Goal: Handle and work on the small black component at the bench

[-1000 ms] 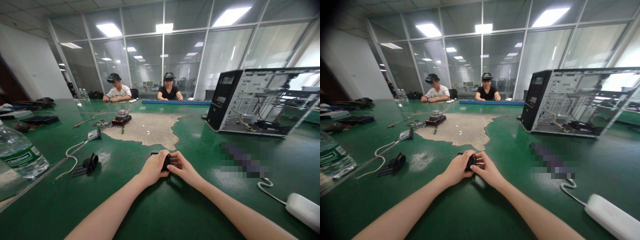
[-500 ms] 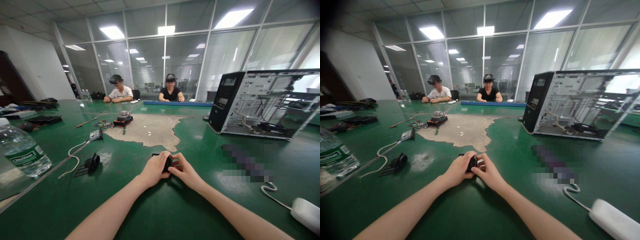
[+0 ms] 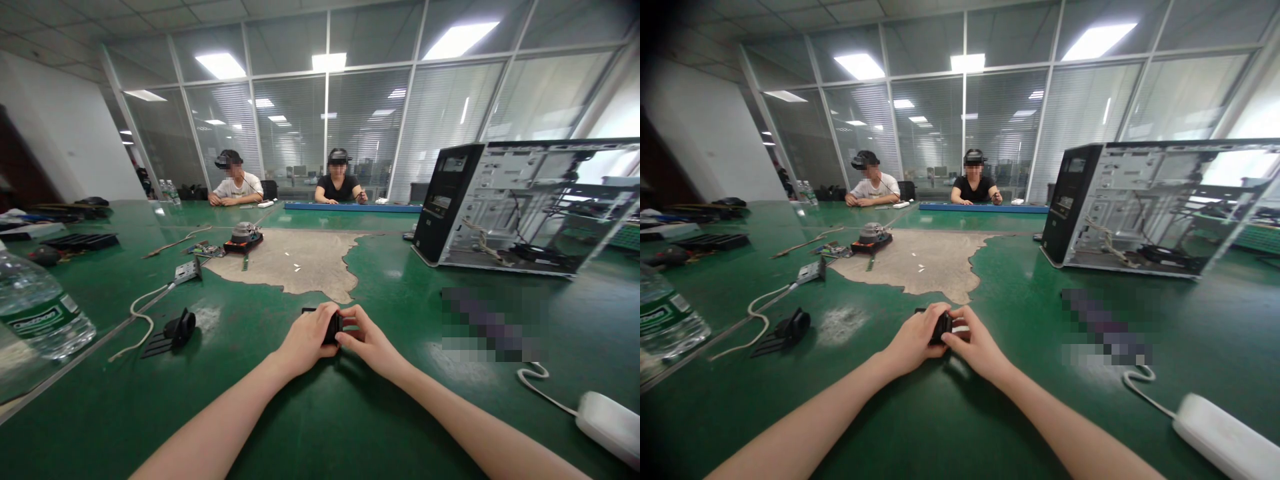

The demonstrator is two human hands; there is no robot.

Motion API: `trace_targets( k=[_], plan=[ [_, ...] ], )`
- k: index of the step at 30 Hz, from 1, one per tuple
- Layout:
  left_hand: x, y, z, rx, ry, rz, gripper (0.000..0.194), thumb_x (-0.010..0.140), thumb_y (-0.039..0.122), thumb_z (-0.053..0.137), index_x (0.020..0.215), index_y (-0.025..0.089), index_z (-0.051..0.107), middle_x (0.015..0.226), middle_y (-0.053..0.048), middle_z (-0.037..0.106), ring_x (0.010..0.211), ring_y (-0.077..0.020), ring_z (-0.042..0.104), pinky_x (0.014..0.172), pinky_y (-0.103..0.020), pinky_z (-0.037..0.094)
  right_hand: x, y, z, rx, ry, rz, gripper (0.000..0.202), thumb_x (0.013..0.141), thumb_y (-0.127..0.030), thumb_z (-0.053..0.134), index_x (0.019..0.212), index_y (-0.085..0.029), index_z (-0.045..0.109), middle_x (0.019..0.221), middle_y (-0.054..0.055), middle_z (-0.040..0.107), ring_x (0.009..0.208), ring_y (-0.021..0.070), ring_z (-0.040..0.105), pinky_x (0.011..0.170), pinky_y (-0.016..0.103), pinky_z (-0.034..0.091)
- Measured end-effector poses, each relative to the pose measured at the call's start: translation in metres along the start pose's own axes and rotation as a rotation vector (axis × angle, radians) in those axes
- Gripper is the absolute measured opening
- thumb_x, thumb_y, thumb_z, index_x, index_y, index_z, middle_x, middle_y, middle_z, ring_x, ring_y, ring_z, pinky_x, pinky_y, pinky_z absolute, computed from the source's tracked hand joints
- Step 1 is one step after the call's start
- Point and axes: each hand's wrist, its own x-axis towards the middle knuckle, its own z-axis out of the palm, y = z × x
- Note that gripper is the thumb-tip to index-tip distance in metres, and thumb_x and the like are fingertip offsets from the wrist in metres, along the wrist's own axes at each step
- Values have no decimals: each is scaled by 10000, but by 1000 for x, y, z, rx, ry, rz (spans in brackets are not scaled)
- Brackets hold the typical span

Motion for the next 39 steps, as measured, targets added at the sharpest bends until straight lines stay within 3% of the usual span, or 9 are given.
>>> trace_targets(
  k=[3, 10, 17, 21, 24, 30, 34, 39],
  plan=[
    [0, -1, 1, -3, 3, 5, 634, 635, 178, 614, 1163, 225, 266, 1170, -61, 439, 955, -240, 511, 776, -367, 419, 0, 0, 1, 32, 12, -47, 215, 739, -292, 567, 904, -220, 451, 948, 19, 490, 900, 155, 515, 780, 315, 460],
    [0, 0, 0, -10, 13, 1, 605, 643, 197, 617, 1146, 226, 284, 1129, -61, 461, 938, -232, 515, 764, -363, 417, 5, 4, -1, 25, 49, 83, 220, 754, -324, 541, 911, -203, 447, 891, 27, 521, 805, 157, 546, 721, 341, 476],
    [1, 0, 1, -6, 3, 2, 628, 636, 167, 599, 1164, 220, 262, 1154, -70, 445, 942, -235, 513, 763, -358, 423, 0, 2, 0, 34, 39, -102, 190, 717, -264, 593, 852, -214, 469, 951, 15, 464, 946, 157, 487, 809, 318, 457],
    [2, -1, 2, -8, 4, 1, 603, 656, 195, 598, 1160, 223, 269, 1132, -65, 455, 927, -232, 519, 755, -358, 429, 3, 2, 0, 54, 69, -15, 192, 722, -287, 581, 837, -212, 445, 905, 10, 478, 878, 153, 518, 704, 296, 482],
    [2, -1, 3, 4, -2, -13, 578, 660, 211, 597, 1147, 218, 285, 1113, -64, 464, 896, -230, 526, 732, -354, 433, 4, 2, -1, 54, 60, 63, 270, 705, -290, 598, 900, -209, 430, 910, 15, 491, 858, 155, 532, 714, 318, 479],
    [2, -1, 3, 12, -2, -7, 618, 638, 164, 583, 1166, 231, 269, 1136, -62, 449, 884, -225, 531, 730, -352, 425, 1, 2, -4, 120, -45, 7, 288, 687, -268, 627, 891, -217, 430, 929, -8, 494, 842, 130, 551, 781, 318, 458],
    [2, -1, 3, 5, 19, 16, 597, 659, 179, 579, 1164, 225, 266, 1137, -68, 450, 891, -226, 526, 734, -358, 428, 3, 1, -4, 133, -1, 39, 207, 725, -311, 582, 848, -214, 446, 877, -14, 508, 809, 126, 551, 736, 300, 467],
    [3, 0, 3, 11, 19, 8, 568, 667, 190, 578, 1151, 217, 281, 1107, -67, 466, 876, -219, 531, 731, -354, 430, 4, 1, -4, 63, 41, 79, 274, 711, -326, 594, 911, -203, 453, 894, 14, 514, 826, 146, 544, 750, 334, 462]
  ],
)
